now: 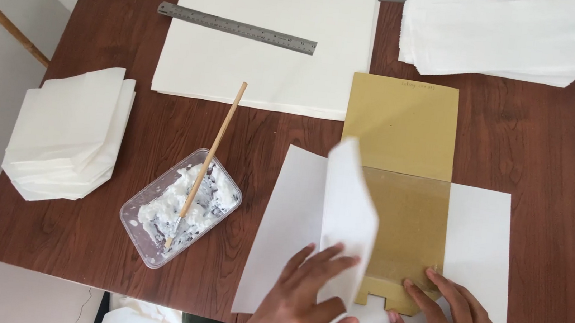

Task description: The person is manually constructing a paper bag by folding white paper around a template and applying glue with a brush.

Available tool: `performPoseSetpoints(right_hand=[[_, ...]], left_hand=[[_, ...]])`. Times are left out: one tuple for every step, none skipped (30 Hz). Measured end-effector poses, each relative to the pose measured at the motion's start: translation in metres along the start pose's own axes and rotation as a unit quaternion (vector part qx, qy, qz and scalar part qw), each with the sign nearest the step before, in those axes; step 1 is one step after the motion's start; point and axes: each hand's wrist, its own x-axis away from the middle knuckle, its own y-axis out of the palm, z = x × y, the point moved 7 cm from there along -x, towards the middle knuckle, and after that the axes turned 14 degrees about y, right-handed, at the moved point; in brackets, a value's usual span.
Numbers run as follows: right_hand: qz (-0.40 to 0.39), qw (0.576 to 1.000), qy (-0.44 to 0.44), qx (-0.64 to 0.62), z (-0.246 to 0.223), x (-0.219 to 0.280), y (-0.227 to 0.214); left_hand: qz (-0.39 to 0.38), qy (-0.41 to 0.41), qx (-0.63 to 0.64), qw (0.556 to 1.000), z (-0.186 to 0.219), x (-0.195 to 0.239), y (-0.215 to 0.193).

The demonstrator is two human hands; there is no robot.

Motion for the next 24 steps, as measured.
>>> performPoseSetpoints(right_hand=[[0.001, 1.000, 0.001, 0.001, -0.001, -0.002, 0.000], [0.006, 1.000, -0.005, 0.000, -0.003, -0.002, -0.002], [0.010, 1.000, -0.011, -0.001, -0.004, -0.002, -0.003], [0.012, 1.000, -0.007, 0.000, -0.003, -0.001, -0.003], [0.005, 1.000, 0.000, 0.007, -0.001, -0.001, -0.002], [-0.003, 1.000, 0.005, 0.013, 0.000, 0.000, 0.000], [-0.002, 1.000, 0.008, 0.012, 0.000, -0.002, -0.001], [0.002, 1.000, 0.002, 0.007, -0.002, -0.003, -0.002], [0.007, 1.000, -0.003, 0.002, -0.004, -0.004, -0.004], [0.007, 1.000, -0.001, 0.002, -0.003, -0.003, -0.003], [0.002, 1.000, 0.003, 0.009, -0.001, -0.003, -0.002], [-0.003, 1.000, 0.006, 0.017, 0.000, -0.002, 0.000], [-0.003, 1.000, 0.008, 0.017, 0.000, -0.002, 0.000], [-0.003, 1.000, 0.005, 0.008, 0.000, -0.002, -0.001], [-0.003, 1.000, 0.001, -0.001, -0.001, -0.002, -0.002], [-0.003, 1.000, 0.002, -0.001, -0.001, -0.003, -0.003], [-0.001, 1.000, -0.005, -0.002, -0.001, -0.004, -0.004], [0.001, 1.000, -0.012, -0.004, -0.003, -0.004, -0.005], [0.001, 1.000, -0.011, -0.004, -0.003, -0.004, -0.005], [-0.005, 1.000, -0.007, 0.003, -0.002, -0.004, -0.004], [-0.011, 1.000, -0.003, 0.009, -0.002, -0.004, -0.003], [-0.012, 1.000, -0.004, 0.008, -0.001, -0.003, -0.002], [-0.009, 1.000, -0.006, 0.007, -0.001, -0.003, -0.002], [-0.005, 1.000, -0.009, 0.006, 0.000, -0.003, -0.002]], left_hand=[[0.000, 0.001, 0.002, 1.000, -0.001, -0.005, -0.001], [-0.039, 0.019, 0.011, 0.999, 0.001, -0.010, 0.004], [-0.077, 0.036, 0.020, 0.996, 0.003, -0.015, 0.009], [-0.080, 0.038, 0.022, 0.996, 0.001, -0.013, 0.014], [-0.101, 0.050, 0.015, 0.993, 0.000, -0.010, 0.020], [-0.123, 0.061, 0.006, 0.990, 0.000, -0.008, 0.026], [-0.125, 0.062, 0.006, 0.990, -0.002, -0.008, 0.027], [-0.142, 0.070, 0.006, 0.987, -0.002, -0.008, 0.028], [-0.158, 0.078, 0.005, 0.984, -0.002, -0.007, 0.030], [-0.160, 0.078, 0.005, 0.984, -0.003, -0.008, 0.030], [-0.164, 0.082, 0.012, 0.983, -0.003, -0.009, 0.029], [-0.166, 0.085, 0.019, 0.982, -0.003, -0.009, 0.030], [-0.168, 0.085, 0.020, 0.982, -0.003, -0.009, 0.031], [-0.161, 0.082, 0.024, 0.983, -0.003, -0.009, 0.031], [-0.154, 0.079, 0.029, 0.984, -0.003, -0.009, 0.031], [-0.155, 0.079, 0.030, 0.984, -0.003, -0.008, 0.033], [-0.142, 0.093, 0.018, 0.985, -0.001, -0.009, 0.033], [-0.130, 0.107, 0.005, 0.986, 0.000, -0.009, 0.033], [-0.131, 0.107, 0.005, 0.986, -0.001, -0.007, 0.034], [-0.140, 0.110, 0.003, 0.984, -0.001, -0.005, 0.036], [-0.149, 0.114, 0.001, 0.982, -0.001, -0.003, 0.038], [-0.150, 0.113, 0.000, 0.982, -0.003, -0.001, 0.038], [-0.169, 0.113, -0.003, 0.979, -0.004, 0.001, 0.040], [-0.188, 0.116, -0.006, 0.975, -0.005, 0.002, 0.041]])
